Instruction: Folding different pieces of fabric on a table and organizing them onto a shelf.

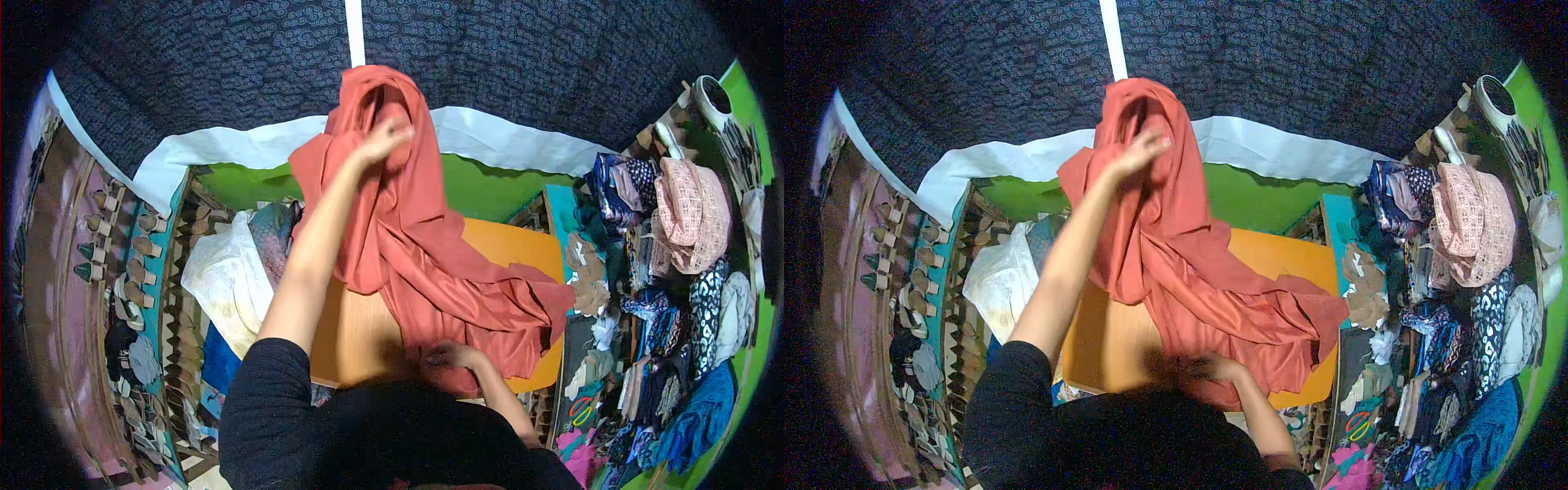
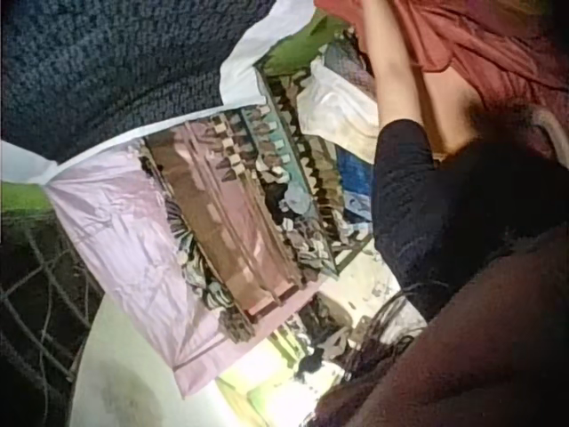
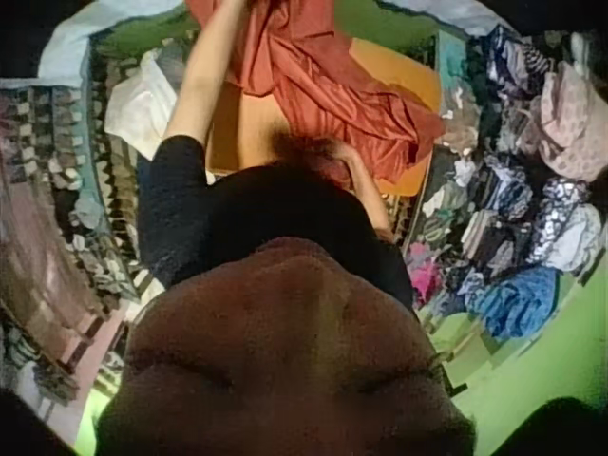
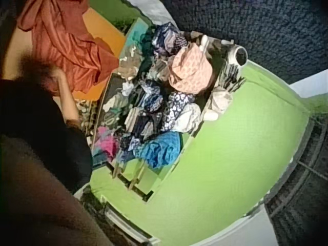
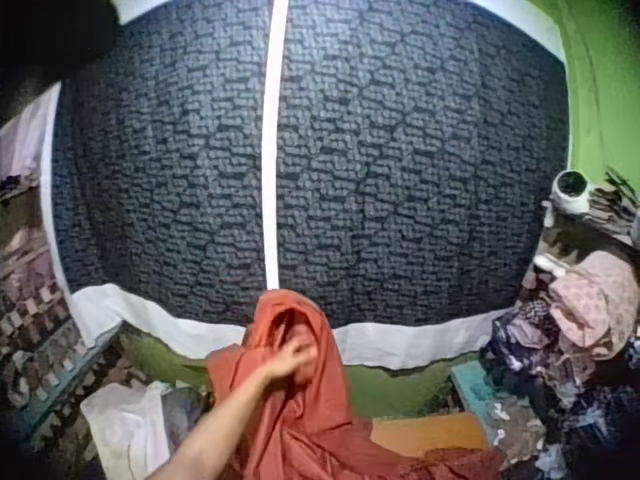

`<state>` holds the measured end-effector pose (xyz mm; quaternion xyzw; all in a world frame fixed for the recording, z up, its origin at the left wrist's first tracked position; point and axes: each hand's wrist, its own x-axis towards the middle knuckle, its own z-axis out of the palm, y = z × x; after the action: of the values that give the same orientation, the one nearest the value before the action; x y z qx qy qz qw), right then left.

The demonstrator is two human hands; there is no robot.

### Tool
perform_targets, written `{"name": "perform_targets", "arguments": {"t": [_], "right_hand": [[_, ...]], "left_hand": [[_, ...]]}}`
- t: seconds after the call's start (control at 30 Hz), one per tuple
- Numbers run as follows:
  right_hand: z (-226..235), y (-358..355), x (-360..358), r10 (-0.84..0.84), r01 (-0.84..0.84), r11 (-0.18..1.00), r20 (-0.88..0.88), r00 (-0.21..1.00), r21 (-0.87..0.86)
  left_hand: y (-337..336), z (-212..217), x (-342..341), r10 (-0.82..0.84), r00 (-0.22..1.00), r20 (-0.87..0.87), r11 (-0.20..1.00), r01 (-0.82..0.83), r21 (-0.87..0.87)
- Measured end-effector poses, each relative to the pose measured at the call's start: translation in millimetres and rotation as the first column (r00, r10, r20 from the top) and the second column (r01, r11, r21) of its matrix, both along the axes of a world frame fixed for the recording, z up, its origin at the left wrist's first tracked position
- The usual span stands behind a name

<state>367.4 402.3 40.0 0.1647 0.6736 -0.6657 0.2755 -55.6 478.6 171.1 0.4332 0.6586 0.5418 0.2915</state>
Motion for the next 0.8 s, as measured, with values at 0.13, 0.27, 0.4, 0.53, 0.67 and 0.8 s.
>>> {"name": "perform_targets", "arguments": {"t": [0.13,0.27,0.4,0.53,0.67,0.8], "right_hand": [[-7.5,-6.8,11.4,-0.173,0.169,0.984,-0.098,0.980,-0.050],[16.3,-7.0,-8.4,0.048,-0.048,0.999,-0.004,0.999,-0.007],[-25.4,-9.6,-0.5,0.047,-0.057,0.991,-0.092,0.995,-0.118],[-18.6,-16.1,-2.2,-0.014,0.015,0.971,0.007,1.000,-0.240],[-35.9,-24.8,3.3,-0.095,0.093,0.984,-0.004,0.995,-0.149],[-35.6,-25.6,1.3,-0.011,0.011,0.998,0.004,1.000,-0.065]], "left_hand": [[-41.5,-83.5,61.6,-0.067,0.983,-0.172,0.983,0.035,-0.183],[-106.8,-127.6,122.1,0.189,0.757,-0.625,0.940,-0.323,-0.108],[-146.8,-138.5,149.7,0.360,0.814,-0.456,0.896,-0.438,-0.074],[-167.7,-117.8,180.7,0.467,0.459,-0.756,0.678,-0.735,-0.027],[-181.0,-141.7,206.4,0.686,0.474,-0.551,0.412,-0.878,-0.242],[-204.3,-162.1,222.2,0.524,0.821,-0.228,0.638,-0.555,-0.533]]}}
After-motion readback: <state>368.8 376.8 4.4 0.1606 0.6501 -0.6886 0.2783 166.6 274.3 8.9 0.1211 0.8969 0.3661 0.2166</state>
